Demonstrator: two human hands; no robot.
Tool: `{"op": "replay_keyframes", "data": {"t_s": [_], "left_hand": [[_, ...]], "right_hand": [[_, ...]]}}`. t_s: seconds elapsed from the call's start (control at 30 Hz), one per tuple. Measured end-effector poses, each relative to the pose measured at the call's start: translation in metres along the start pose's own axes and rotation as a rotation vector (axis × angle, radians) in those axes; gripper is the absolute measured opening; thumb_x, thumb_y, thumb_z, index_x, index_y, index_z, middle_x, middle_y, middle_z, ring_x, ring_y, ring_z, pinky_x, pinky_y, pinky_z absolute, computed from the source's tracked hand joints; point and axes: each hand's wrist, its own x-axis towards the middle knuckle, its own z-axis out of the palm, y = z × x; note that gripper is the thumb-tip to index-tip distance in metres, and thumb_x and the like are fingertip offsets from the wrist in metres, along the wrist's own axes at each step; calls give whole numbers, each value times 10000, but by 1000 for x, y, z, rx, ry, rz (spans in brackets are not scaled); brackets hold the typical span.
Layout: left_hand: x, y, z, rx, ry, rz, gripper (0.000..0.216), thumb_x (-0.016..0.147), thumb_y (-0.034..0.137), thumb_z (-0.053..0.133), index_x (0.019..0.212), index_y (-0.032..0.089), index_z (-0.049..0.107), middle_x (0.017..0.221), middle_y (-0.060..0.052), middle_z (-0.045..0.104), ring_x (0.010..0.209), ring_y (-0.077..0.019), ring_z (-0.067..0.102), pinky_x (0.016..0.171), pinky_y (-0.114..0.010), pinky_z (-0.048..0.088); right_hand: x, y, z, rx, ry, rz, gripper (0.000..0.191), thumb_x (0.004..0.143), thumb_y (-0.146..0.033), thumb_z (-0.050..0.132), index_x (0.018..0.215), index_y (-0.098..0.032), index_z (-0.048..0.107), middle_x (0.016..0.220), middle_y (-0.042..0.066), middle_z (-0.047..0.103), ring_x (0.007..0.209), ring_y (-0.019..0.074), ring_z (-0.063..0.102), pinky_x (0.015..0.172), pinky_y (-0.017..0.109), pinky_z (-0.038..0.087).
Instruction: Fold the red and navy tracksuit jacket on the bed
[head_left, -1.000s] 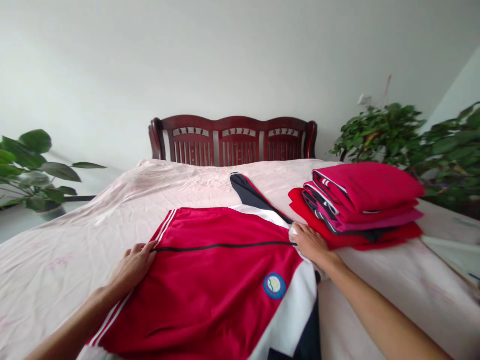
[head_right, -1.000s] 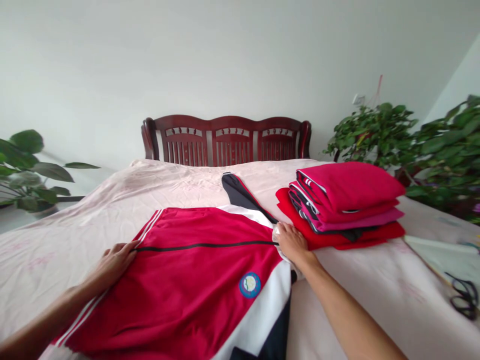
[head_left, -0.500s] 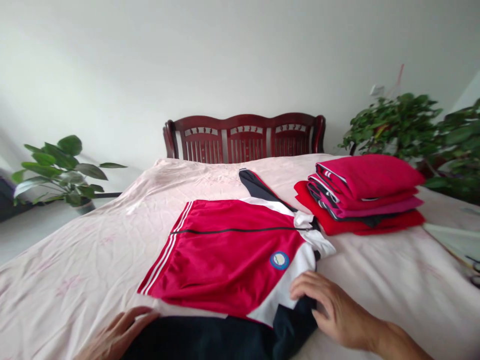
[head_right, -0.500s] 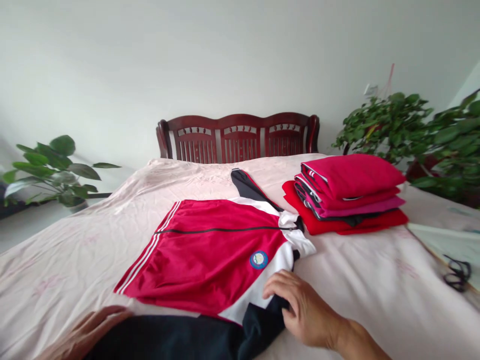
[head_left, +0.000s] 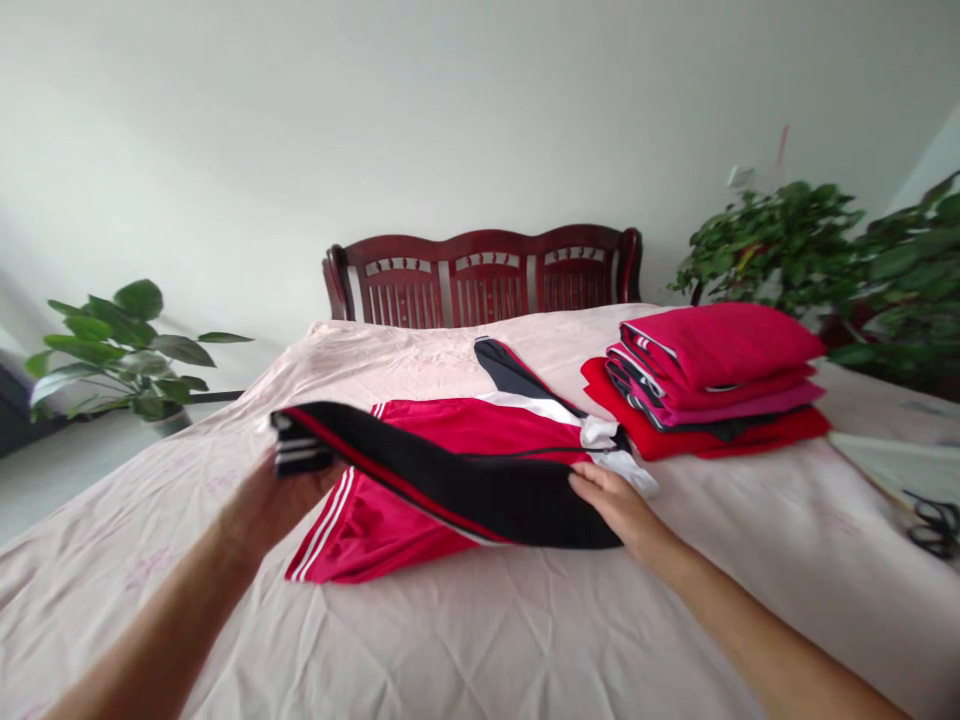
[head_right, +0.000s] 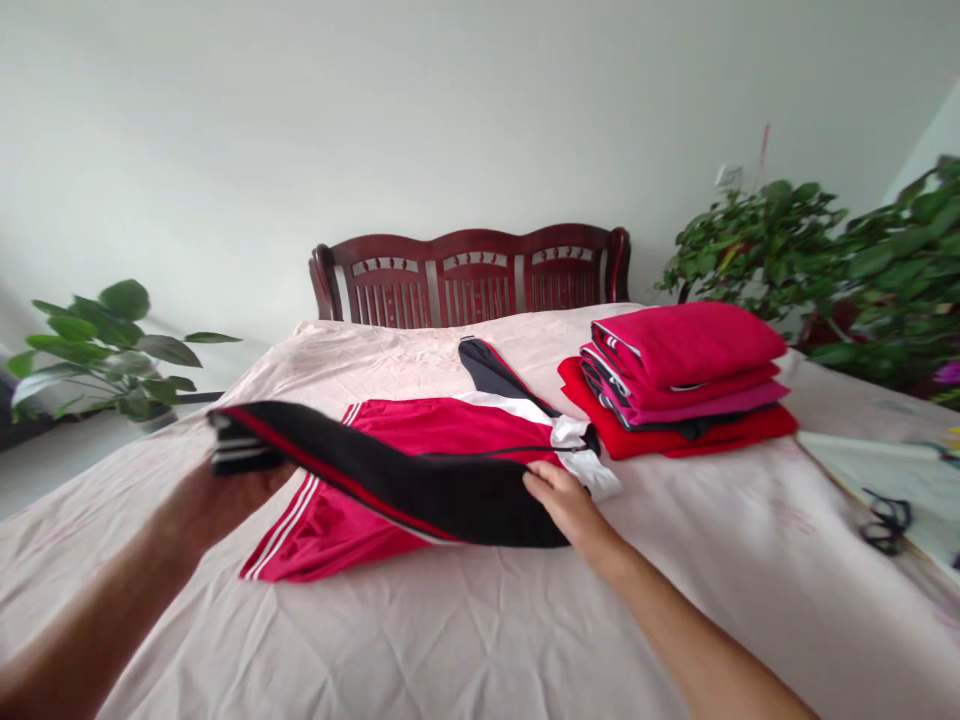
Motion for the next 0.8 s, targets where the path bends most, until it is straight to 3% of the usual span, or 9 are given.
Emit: {"op": "replay_keyframes", "data": {"t_s": [0.07, 0.13, 0.2, 0.27, 0.33, 0.4, 0.57, 0.7, 0.8], "left_hand": [[16, -10, 6, -207, 0, -54, 714, 989, 601, 151, 1520, 182, 381, 1395, -117, 636, 1264, -280, 612, 980, -446, 548], [14, -31, 3, -250, -5, -149, 708, 925, 607, 436, 1494, 186, 417, 1398, -147, 632, 1264, -299, 614, 1031, -458, 527], [-2, -60, -5, -66, -87, -186, 755, 801, 606, 654, 1422, 202, 514, 1370, -144, 654, 1280, -326, 600, 1053, -461, 517], [-23, -89, -13, 144, -206, -125, 745, 708, 592, 741, 1340, 225, 597, 1356, -125, 666, 1292, -339, 588, 1061, -445, 514], [-44, -112, -18, 366, -251, 14, 664, 680, 492, 767, 1291, 263, 640, 1335, -94, 680, 1285, -331, 590, 1079, -432, 499], [-60, -128, -16, 571, -242, 182, 583, 718, 358, 724, 1293, 308, 643, 1354, -59, 666, 1285, -302, 591, 1106, -412, 474], [-65, -132, -4, 889, -132, 444, 384, 857, 191, 528, 1183, 312, 689, 1280, -46, 698, 1140, -233, 676, 995, -343, 530], [-48, -119, -20, 1010, -59, 661, 282, 929, 171, 464, 1057, 266, 697, 1100, -38, 751, 982, -204, 705, 891, -323, 538], [-41, -115, -43, 1101, -25, 825, 188, 952, 221, 511, 1046, 253, 672, 1043, -16, 760, 929, -197, 705, 974, -372, 487]], "right_hand": [[15, 8, -4, -77, 239, 30, 356, 890, -374, 456, 1151, -200, 623, 1106, 98, 710, 1034, 249, 661, 953, 394, 511], [10, 21, -7, -220, 352, -24, 362, 876, -360, 478, 1175, -206, 610, 1126, 108, 699, 988, 246, 665, 922, 398, 522], [-11, 34, -7, -368, 374, -166, 299, 901, -362, 485, 1123, -221, 629, 1099, 102, 695, 954, 239, 659, 888, 387, 527], [-40, 44, -3, -508, 351, -308, 230, 928, -344, 493, 1062, -242, 649, 1046, 89, 695, 963, 239, 651, 886, 381, 518], [-63, 49, 2, -651, 304, -405, 201, 913, -304, 541, 1067, -262, 662, 1043, 80, 695, 1002, 250, 641, 910, 388, 499], [-73, 50, 8, -786, 278, -455, 298, 867, -237, 585, 1155, -269, 656, 1109, 76, 694, 1041, 265, 627, 928, 402, 479], [-50, 46, 19, -969, 267, -521, 551, 809, -47, 514, 1325, -225, 588, 1233, 74, 676, 1109, 259, 591, 970, 398, 429], [-31, 46, 10, -976, 288, -547, 515, 757, 48, 451, 1131, -222, 681, 972, 40, 719, 933, 224, 612, 824, 346, 434], [-32, 52, -7, -972, 287, -595, 443, 732, 64, 436, 956, -219, 693, 873, 31, 698, 879, 215, 602, 804, 336, 429]]}}
